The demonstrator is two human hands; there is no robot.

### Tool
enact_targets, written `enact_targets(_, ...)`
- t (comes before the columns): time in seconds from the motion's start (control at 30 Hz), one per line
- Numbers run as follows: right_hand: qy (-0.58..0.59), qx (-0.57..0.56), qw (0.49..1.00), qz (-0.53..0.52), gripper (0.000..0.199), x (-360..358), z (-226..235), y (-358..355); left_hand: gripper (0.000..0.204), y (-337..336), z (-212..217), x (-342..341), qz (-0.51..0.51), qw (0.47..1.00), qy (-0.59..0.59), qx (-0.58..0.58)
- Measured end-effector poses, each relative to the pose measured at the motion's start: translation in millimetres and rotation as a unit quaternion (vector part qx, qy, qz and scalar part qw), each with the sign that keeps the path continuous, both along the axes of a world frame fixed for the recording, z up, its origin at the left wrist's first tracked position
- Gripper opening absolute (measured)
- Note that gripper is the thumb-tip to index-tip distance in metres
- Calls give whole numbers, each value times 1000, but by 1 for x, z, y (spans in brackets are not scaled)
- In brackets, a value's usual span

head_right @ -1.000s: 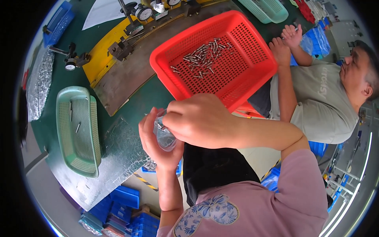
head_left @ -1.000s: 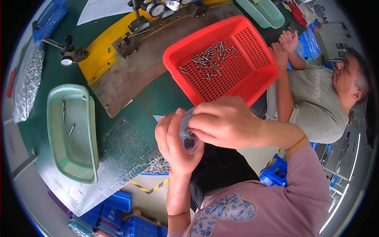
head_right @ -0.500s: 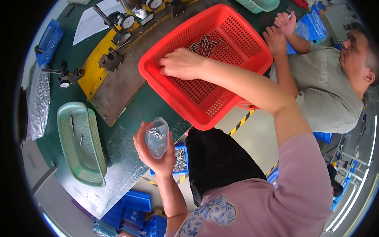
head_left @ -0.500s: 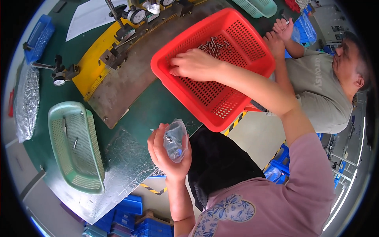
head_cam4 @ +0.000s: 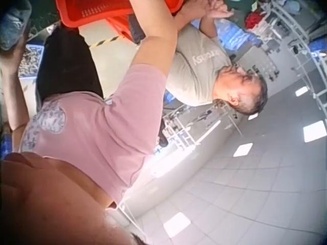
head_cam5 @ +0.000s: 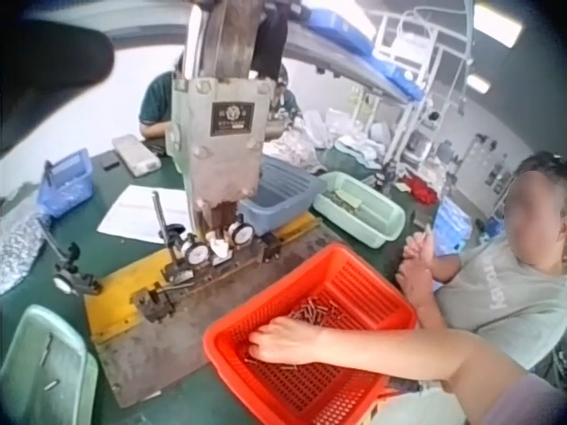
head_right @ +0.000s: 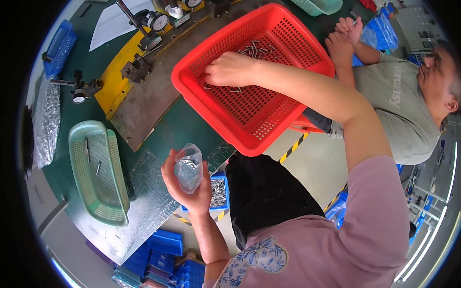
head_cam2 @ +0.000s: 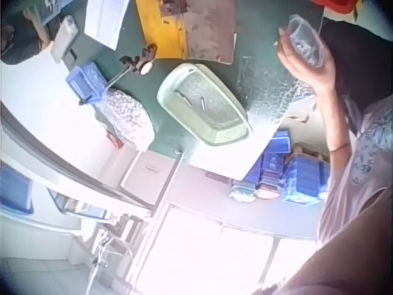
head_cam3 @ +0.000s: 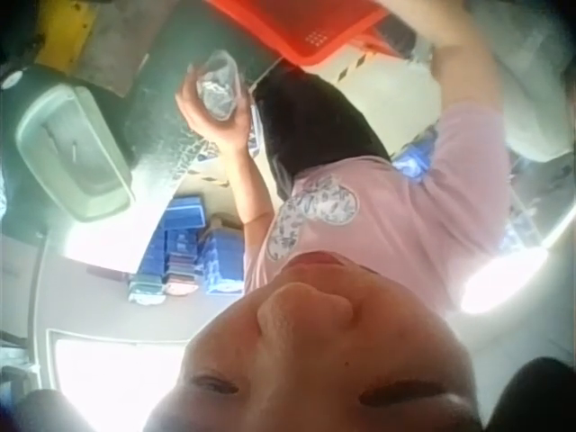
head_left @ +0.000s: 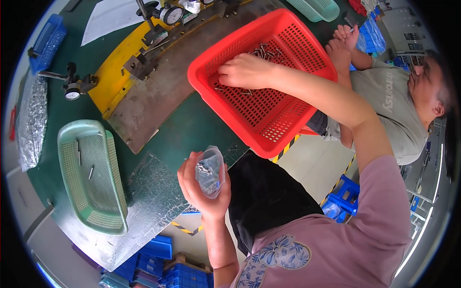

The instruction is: Picking small L-shaped metal components from a basket and placing them into a small clear plastic bag.

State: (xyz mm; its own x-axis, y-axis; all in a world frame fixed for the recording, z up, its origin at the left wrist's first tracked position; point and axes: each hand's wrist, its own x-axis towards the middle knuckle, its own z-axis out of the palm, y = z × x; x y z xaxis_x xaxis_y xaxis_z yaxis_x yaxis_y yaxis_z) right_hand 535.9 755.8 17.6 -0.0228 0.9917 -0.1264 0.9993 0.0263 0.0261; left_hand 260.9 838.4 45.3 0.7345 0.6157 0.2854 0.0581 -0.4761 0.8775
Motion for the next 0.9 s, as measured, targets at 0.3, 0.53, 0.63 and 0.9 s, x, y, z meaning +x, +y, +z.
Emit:
enact_targets(0.3,-15,79,994,-68,8,-4,-3,-16,60,1,-1,-4,15,1000,8,5)
enact_targets(0.53,-45,78,993,-74,9,-4,-7,-18,61,-1,-2,-3,13,1000,3,0)
enact_targets(0.63,-6,94,994,-57,7,-4,-3,-15,61,0,-2,-6,14,1000,7,11)
enact_targets(0.9,63,105,984,133,11,6,-11,8,64,0,-2,-9,4,1000,8,-7)
